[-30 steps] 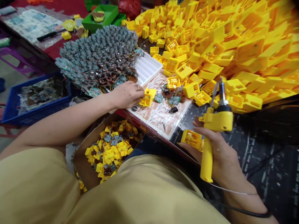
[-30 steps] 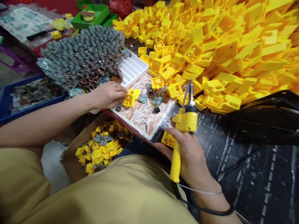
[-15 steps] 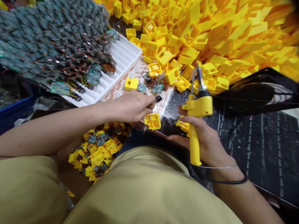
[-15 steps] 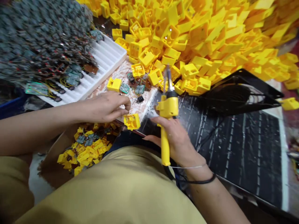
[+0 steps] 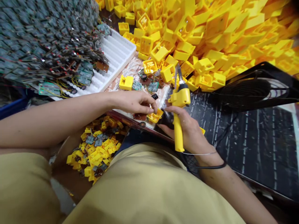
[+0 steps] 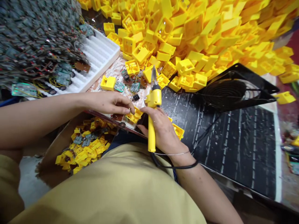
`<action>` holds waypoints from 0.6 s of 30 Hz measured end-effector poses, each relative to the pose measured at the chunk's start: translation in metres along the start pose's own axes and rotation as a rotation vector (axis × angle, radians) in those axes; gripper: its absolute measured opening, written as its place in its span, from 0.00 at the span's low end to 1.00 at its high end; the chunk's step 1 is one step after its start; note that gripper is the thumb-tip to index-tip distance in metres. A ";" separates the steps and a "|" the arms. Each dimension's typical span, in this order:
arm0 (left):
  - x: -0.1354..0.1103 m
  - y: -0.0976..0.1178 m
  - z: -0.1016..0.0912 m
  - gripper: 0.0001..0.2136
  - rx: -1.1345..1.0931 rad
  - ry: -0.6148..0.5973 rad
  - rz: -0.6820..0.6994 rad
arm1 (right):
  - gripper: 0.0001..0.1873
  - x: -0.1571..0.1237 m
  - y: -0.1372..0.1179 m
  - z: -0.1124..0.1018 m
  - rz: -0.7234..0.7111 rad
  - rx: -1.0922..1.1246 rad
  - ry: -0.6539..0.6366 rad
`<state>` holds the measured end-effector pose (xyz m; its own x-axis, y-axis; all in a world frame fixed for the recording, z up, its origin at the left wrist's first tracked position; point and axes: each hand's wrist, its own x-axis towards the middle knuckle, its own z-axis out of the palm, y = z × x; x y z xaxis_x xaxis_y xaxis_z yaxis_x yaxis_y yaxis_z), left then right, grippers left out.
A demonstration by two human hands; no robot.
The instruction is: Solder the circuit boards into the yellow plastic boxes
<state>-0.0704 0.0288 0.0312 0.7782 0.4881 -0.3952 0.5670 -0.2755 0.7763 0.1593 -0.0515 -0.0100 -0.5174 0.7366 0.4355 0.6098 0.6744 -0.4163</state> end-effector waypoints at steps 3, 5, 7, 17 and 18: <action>-0.002 -0.008 0.005 0.11 -0.011 0.041 0.035 | 0.28 -0.001 0.001 -0.003 0.018 -0.040 0.026; -0.004 -0.009 0.010 0.09 0.047 0.111 0.069 | 0.29 0.001 0.000 0.002 0.005 -0.057 0.031; -0.007 -0.006 0.014 0.07 0.151 0.203 0.071 | 0.28 0.005 -0.001 0.010 -0.014 -0.059 0.031; -0.003 0.007 0.033 0.05 0.188 0.354 0.047 | 0.22 -0.008 0.006 -0.019 -0.068 0.006 -0.055; -0.001 0.007 0.035 0.05 0.185 0.367 0.051 | 0.23 -0.012 0.006 -0.022 -0.056 0.003 -0.035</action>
<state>-0.0577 -0.0027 0.0195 0.6775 0.7238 -0.1307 0.5951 -0.4351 0.6757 0.1817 -0.0573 -0.0002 -0.5712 0.6989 0.4304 0.5773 0.7148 -0.3946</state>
